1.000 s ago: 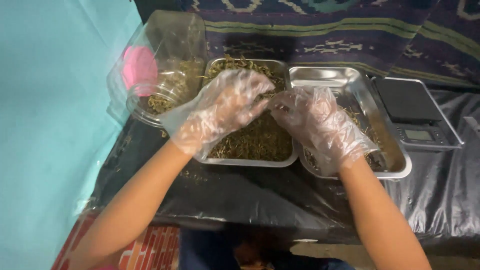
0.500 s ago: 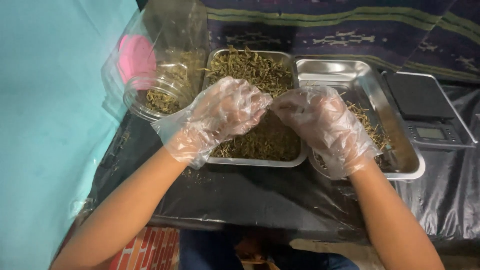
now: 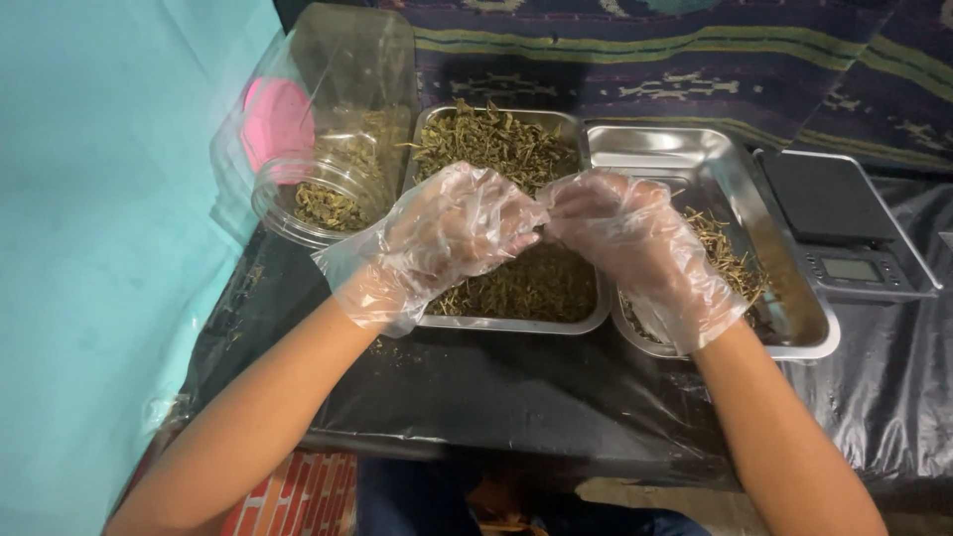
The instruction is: Sorting dried tea leaves by hand to remove stems and separate different grades of leaves into different trays.
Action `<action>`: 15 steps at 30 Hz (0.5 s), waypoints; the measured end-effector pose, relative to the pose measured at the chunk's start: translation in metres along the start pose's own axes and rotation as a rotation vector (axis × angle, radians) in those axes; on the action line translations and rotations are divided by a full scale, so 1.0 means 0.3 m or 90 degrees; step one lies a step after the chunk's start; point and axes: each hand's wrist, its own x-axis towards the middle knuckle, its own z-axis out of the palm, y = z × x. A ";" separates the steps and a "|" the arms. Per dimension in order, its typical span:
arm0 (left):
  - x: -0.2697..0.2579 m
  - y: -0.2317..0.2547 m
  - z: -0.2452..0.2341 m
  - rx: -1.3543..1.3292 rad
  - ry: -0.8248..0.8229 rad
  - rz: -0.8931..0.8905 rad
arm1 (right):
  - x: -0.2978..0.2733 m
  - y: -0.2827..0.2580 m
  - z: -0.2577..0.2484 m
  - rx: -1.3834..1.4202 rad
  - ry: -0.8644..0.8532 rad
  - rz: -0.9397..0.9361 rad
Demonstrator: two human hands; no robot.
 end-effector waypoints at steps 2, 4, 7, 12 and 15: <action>0.010 0.011 -0.028 0.019 -0.011 0.017 | 0.017 0.090 0.031 0.030 0.013 -0.023; 0.023 0.019 -0.057 0.037 -0.023 0.033 | 0.028 0.144 0.047 0.059 0.027 -0.047; 0.038 0.025 -0.103 0.074 -0.048 0.070 | 0.021 0.117 0.027 0.138 0.027 -0.046; 0.066 0.043 -0.175 0.146 -0.097 0.141 | -0.023 -0.003 -0.018 0.075 -0.015 -0.023; 0.084 0.056 -0.220 0.179 -0.123 0.178 | -0.083 -0.053 -0.056 0.393 -0.054 -0.038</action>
